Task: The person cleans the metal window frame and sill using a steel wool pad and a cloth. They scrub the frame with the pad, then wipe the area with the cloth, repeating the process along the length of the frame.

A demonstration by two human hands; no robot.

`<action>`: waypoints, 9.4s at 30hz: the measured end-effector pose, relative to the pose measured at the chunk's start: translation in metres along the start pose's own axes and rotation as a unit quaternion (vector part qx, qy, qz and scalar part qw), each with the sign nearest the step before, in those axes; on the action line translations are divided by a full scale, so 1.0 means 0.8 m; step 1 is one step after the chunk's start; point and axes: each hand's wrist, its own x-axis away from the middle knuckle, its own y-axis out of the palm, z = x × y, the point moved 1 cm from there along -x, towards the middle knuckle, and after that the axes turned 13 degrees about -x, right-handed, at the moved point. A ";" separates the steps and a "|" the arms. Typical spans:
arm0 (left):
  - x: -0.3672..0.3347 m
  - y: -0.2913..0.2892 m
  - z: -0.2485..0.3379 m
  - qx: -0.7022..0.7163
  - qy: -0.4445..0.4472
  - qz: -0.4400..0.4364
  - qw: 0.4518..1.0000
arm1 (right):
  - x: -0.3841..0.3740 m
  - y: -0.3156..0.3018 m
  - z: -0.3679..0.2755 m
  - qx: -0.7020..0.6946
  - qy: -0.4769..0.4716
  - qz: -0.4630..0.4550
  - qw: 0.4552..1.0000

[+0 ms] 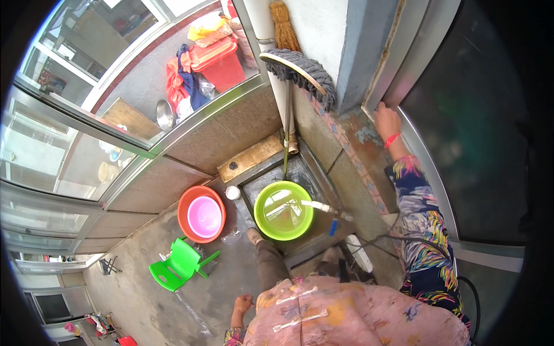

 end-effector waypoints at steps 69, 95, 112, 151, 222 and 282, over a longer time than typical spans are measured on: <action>-0.001 -0.074 0.175 -0.153 0.161 0.030 0.975 | 0.239 -0.089 0.167 0.060 -0.060 0.034 0.996; -0.054 -0.016 0.076 -0.049 0.106 0.022 0.993 | 0.229 -0.083 0.158 0.065 -0.087 0.052 0.993; -0.030 0.061 0.006 0.136 -0.003 0.012 0.991 | 0.181 -0.117 0.137 0.313 -0.273 -0.091 0.905; -0.012 0.116 -0.029 0.147 -0.039 -0.014 0.988 | -0.013 -0.058 0.007 0.376 -0.326 0.050 0.866; -0.024 0.021 -0.015 0.229 -0.009 0.012 0.973 | -0.016 -0.076 0.024 0.299 -0.355 0.019 0.885; -0.011 0.043 -0.010 0.167 -0.024 0.031 0.985 | 0.031 -0.045 0.045 0.319 -0.351 -0.032 0.880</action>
